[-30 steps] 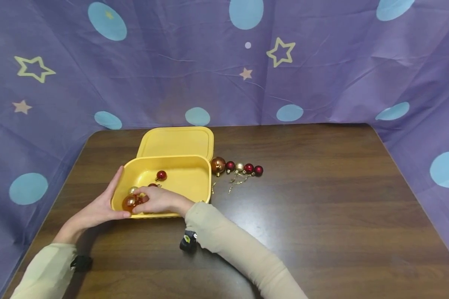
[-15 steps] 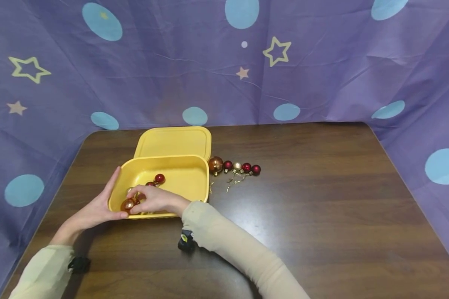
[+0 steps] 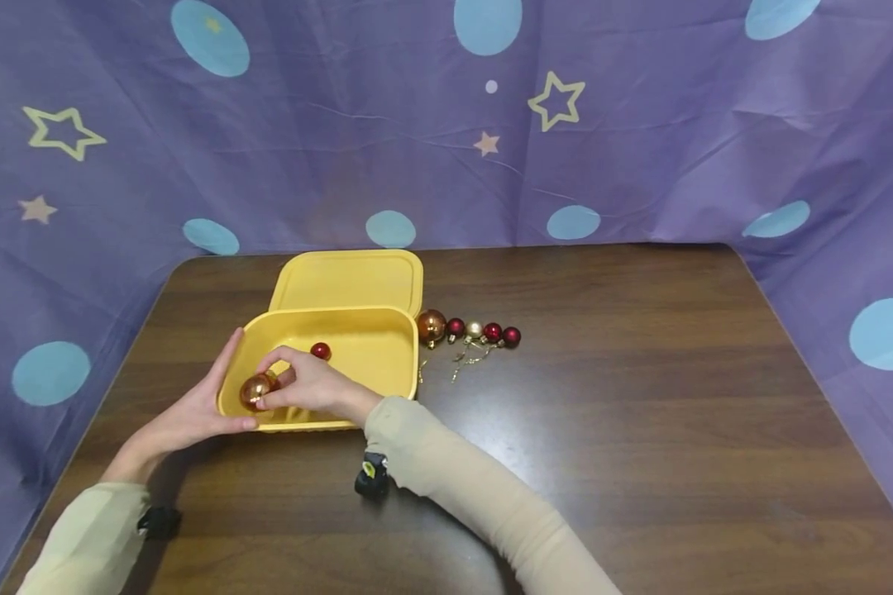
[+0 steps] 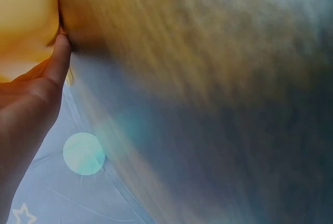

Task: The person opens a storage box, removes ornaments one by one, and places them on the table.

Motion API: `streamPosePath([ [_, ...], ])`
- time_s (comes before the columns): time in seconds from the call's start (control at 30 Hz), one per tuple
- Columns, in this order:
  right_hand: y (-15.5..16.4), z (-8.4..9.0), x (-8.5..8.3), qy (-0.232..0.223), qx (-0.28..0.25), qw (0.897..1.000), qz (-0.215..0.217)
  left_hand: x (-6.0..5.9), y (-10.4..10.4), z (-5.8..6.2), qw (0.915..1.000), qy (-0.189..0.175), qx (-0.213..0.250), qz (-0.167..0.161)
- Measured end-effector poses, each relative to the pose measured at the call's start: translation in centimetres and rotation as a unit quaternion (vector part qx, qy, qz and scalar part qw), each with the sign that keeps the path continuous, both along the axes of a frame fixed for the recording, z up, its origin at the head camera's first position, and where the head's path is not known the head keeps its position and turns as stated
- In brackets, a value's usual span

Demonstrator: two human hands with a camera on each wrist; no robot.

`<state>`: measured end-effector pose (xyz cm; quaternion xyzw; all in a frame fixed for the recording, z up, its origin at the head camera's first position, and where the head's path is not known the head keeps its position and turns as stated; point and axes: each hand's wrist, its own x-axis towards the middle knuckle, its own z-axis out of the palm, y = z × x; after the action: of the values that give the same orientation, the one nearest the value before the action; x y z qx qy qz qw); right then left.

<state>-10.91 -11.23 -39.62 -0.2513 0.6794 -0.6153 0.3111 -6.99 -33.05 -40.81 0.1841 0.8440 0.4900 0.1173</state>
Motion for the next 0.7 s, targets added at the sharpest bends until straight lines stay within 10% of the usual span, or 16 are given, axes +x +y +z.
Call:
streamPosePath([
  [0.7,2.7,1.4,0.0,0.063,-0.052,0.996,-0.032,-0.1,-0.1,-0.1,0.9997,-0.015,0.02,0.001],
])
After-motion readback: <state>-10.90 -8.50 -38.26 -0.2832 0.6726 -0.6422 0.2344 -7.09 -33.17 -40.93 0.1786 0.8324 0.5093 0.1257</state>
